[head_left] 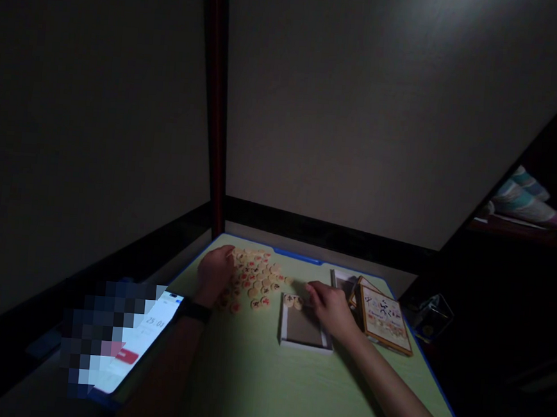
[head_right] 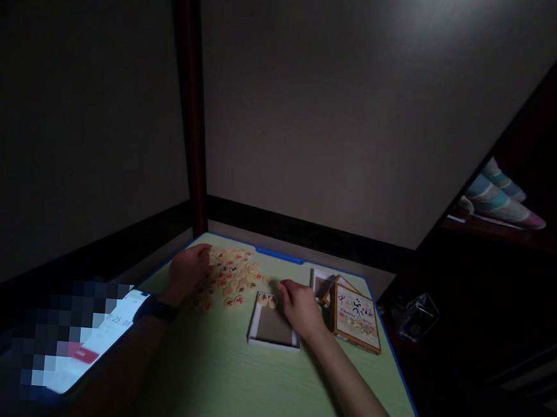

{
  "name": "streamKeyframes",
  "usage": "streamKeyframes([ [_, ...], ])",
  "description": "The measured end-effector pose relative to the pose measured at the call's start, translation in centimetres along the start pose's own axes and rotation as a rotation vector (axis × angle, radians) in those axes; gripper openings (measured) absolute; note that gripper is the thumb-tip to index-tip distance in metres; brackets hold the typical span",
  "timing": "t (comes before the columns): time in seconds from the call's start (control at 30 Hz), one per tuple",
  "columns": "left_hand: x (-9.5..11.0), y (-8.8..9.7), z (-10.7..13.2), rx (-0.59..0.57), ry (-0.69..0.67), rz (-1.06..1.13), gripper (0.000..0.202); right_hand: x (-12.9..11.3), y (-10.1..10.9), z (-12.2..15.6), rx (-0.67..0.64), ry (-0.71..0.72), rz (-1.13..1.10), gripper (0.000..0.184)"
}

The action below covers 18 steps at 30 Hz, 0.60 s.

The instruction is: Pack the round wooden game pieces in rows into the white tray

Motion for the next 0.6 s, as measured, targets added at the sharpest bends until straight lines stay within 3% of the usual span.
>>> streamKeyframes([
  [0.23,1.1,-1.7,-2.9,-0.18,-0.153,-0.184,0.031,0.3,-0.4,-0.1,-0.007,0.001,0.021,0.036],
  [0.43,2.0,-3.2,-3.5,-0.227,-0.169,-0.214,0.027,0.3,-0.4,-0.1,-0.021,-0.004,0.026,0.036],
  [0.6,1.9,-3.2,-3.4,-0.221,-0.184,-0.175,0.033,0.4,-0.4,0.0,-0.028,-0.015,0.013,0.037],
])
Point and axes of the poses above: each hand's wrist, its own z-axis away from the middle knuckle, its own y-axis out of the back of the hand, x = y × z, the point moved 4 cm from there along -z, towards the middle knuckle, and after that the axes turned 10 degrees about z, right-handed, at the moved point
